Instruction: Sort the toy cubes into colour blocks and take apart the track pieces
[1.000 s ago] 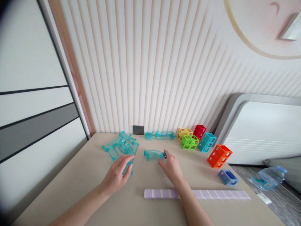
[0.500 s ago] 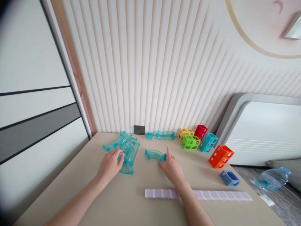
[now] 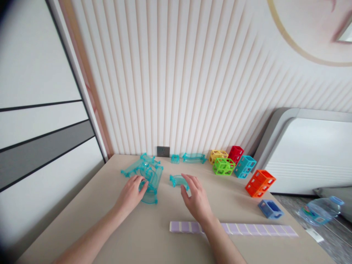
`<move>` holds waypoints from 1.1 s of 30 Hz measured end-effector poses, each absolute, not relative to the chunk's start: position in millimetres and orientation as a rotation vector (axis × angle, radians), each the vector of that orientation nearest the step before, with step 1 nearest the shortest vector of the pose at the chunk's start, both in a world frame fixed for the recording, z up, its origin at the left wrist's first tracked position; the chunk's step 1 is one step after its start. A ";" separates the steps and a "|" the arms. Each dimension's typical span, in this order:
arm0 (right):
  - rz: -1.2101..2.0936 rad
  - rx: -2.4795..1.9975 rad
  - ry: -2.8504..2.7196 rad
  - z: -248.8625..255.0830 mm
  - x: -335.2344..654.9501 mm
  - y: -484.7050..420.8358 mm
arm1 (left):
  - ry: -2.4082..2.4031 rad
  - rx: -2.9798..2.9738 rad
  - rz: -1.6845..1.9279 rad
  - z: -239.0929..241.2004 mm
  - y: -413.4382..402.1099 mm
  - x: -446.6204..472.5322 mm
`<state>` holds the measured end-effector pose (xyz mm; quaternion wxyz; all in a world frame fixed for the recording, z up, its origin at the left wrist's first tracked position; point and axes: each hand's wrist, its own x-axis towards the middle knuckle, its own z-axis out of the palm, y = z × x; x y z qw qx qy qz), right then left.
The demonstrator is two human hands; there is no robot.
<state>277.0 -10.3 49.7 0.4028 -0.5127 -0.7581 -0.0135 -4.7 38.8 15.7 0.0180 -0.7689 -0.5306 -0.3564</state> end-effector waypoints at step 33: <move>0.587 -1.152 -2.457 47.0 227.2 -32.4 | -2.202 -2.678 -1.953 43.8 28.4 4.0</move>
